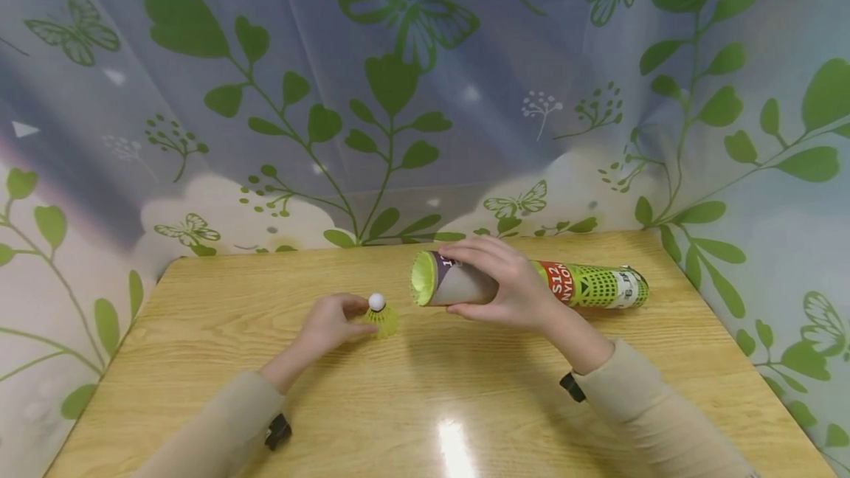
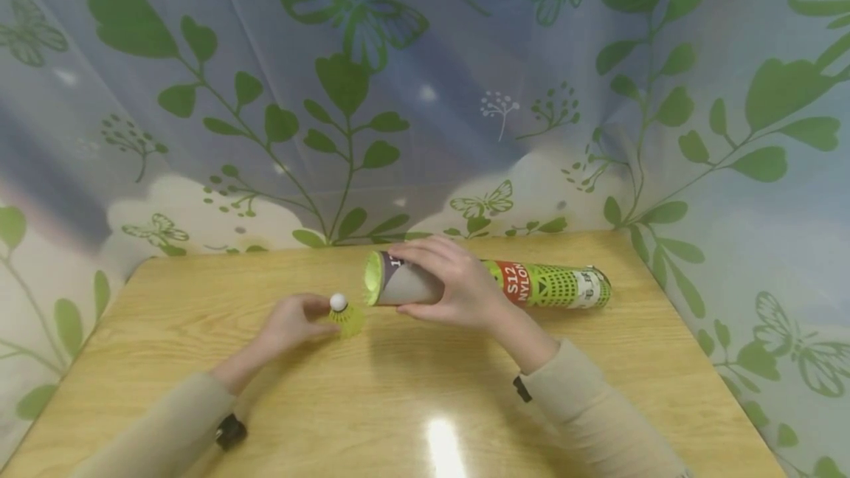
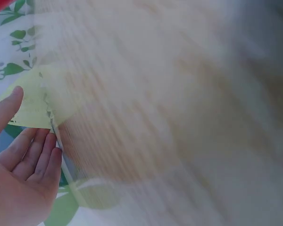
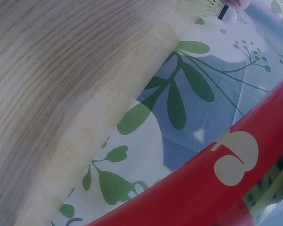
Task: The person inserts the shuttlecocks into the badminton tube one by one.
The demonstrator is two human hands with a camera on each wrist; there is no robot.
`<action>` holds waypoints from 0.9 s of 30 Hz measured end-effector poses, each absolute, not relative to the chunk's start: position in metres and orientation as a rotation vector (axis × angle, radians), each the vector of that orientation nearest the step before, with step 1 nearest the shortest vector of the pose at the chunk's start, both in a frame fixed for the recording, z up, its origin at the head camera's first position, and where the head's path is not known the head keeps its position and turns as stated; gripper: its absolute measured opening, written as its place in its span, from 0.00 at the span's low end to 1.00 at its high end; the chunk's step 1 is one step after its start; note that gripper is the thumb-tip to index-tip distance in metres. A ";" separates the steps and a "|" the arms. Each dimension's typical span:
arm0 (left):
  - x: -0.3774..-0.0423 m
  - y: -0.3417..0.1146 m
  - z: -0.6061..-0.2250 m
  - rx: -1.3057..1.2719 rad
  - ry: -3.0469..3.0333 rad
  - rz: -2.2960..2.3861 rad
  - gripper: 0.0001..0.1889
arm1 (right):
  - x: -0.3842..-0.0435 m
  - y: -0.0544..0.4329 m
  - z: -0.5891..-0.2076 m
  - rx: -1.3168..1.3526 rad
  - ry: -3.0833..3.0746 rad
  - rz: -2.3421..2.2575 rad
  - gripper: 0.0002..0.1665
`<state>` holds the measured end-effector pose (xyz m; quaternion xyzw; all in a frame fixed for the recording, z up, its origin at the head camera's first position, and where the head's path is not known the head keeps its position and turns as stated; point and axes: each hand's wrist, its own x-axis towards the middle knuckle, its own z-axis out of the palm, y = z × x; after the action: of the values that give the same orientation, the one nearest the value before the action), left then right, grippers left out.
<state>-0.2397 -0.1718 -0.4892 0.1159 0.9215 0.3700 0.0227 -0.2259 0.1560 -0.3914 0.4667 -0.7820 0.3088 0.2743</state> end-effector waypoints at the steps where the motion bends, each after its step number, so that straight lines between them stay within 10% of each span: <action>1: -0.240 -0.172 -0.489 0.361 2.857 1.145 0.22 | -0.226 0.156 -0.391 1.255 -2.104 0.830 0.44; 27: -0.217 -0.177 -0.453 0.257 2.880 1.328 0.17 | -0.226 0.156 -0.392 1.265 -2.093 0.830 0.45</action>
<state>-0.2174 -0.1765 -0.4530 0.0808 0.9050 0.4173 -0.0200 -0.2264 0.1555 -0.3921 0.4707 -0.7790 0.3091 0.2758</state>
